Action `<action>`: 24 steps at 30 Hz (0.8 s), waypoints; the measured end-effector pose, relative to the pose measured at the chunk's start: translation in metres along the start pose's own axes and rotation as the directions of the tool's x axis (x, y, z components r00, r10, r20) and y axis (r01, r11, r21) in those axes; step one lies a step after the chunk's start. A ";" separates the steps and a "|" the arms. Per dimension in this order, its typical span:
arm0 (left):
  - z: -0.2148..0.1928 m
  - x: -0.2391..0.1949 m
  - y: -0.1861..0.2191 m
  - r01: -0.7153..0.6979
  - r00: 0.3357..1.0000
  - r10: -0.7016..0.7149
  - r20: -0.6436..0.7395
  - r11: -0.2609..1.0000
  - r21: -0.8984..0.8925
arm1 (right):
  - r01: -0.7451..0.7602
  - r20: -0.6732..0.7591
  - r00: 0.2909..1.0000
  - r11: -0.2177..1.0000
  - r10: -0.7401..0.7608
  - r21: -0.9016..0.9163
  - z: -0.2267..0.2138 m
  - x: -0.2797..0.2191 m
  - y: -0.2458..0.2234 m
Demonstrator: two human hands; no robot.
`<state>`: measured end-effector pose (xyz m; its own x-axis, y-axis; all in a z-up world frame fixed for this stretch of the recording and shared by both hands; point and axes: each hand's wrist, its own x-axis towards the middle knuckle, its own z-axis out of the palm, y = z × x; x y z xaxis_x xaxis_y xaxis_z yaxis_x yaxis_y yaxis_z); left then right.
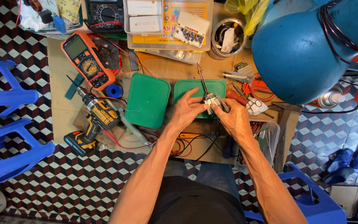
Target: The person works on a small electrical component, using a screwdriver to adjust internal parts and a heat gun to apply heat to the assembly. The person also uses a multimeter to test the component.
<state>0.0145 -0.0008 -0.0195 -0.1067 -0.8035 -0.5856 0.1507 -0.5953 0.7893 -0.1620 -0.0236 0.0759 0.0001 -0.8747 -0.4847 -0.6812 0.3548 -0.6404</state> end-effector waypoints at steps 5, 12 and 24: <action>-0.001 0.000 0.002 -0.020 1.000 0.020 -0.004 1.000 0.015 | 0.019 -0.032 0.999 1.000 -0.018 0.023 0.001 0.001 0.000; 0.004 -0.004 -0.001 -0.033 0.998 0.033 -0.052 0.999 0.000 | 0.174 -0.053 0.983 0.985 -0.174 -0.004 0.003 0.001 0.010; 0.021 -0.019 -0.004 -0.061 0.989 0.068 -0.131 0.997 0.054 | -0.124 -0.079 0.986 0.966 0.145 0.226 -0.040 -0.026 0.051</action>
<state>-0.0051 0.0168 -0.0074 0.0336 -0.8347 -0.5498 0.1032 -0.5442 0.8326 -0.2261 0.0045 0.0798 -0.1567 -0.8371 -0.5241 -0.4926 0.5262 -0.6931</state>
